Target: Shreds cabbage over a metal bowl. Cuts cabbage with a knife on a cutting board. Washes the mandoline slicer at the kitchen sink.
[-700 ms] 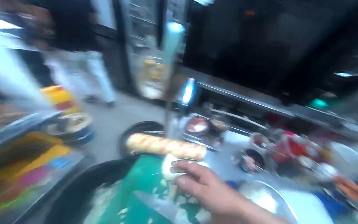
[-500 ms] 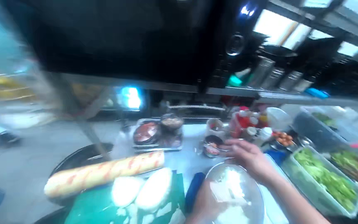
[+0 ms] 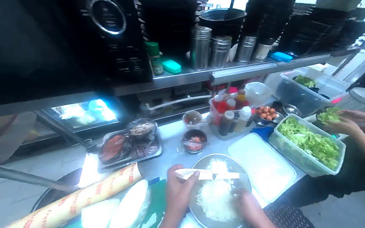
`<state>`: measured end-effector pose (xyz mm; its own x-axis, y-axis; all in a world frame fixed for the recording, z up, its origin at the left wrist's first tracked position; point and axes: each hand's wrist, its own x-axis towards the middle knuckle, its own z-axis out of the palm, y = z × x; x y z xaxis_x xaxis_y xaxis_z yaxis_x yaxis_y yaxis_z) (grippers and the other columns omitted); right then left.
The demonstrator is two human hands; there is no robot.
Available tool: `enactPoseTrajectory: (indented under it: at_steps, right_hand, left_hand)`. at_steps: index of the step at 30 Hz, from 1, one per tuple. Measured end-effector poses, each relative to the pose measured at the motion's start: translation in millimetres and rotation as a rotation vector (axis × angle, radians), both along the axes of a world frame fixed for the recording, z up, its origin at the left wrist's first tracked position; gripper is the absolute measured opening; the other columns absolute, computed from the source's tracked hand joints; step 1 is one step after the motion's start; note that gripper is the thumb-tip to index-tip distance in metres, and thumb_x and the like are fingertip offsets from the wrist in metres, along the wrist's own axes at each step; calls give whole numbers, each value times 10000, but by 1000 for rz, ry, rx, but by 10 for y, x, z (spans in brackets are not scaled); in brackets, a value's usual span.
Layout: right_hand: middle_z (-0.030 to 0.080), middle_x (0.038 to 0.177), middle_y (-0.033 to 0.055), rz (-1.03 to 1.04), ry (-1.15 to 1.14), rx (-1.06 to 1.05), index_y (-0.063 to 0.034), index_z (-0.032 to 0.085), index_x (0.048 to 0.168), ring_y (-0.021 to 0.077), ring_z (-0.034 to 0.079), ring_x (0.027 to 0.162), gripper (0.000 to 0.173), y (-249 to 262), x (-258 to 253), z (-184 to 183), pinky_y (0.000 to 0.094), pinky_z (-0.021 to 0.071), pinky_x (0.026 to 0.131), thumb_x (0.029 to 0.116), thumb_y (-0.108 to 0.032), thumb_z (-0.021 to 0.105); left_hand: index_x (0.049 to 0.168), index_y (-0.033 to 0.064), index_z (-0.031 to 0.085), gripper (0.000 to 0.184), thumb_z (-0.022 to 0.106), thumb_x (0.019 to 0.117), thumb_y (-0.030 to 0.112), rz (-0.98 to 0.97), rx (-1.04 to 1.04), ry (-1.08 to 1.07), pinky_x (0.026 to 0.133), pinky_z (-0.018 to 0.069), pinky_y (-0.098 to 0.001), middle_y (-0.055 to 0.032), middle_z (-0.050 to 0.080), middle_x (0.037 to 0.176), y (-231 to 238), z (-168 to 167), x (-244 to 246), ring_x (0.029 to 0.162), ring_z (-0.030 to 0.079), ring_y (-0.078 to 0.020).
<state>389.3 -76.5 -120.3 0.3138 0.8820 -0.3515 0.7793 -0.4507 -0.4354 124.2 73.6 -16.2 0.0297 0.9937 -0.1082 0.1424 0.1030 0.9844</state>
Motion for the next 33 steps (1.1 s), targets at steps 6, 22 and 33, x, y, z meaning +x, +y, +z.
enactPoseTrajectory:
  at_steps: [6,22,33]
  right_hand:
    - [605,1332,196,107,-278,-53,-46,644,1273,401,632,1176,354,608,96,-241,578,585,895,924,-95,607]
    - [705,1101,177,237,-280,-321,-105,701,1035,395,691,1029,307,864,208,-372,631,571,786,829,-330,669]
    - [708,906,193,-338,1096,126,5,626,995,346,734,797,197,544,828,374,538,646,757,826,0,726]
  left_hand:
    - [1344,20,470,794,894,724,278,93,199,-81,778,642,-381,-109,691,1093,-225,82,-213,960,711,-208]
    - [1363,-2,391,705,811,799,51,152,313,-223,829,632,-374,-147,637,1194,-636,-87,-779,1033,688,-225]
    - [1361,-10,385,684,799,820,51,120,336,-231,860,624,-399,-147,640,1187,-600,-121,-896,1038,686,-235]
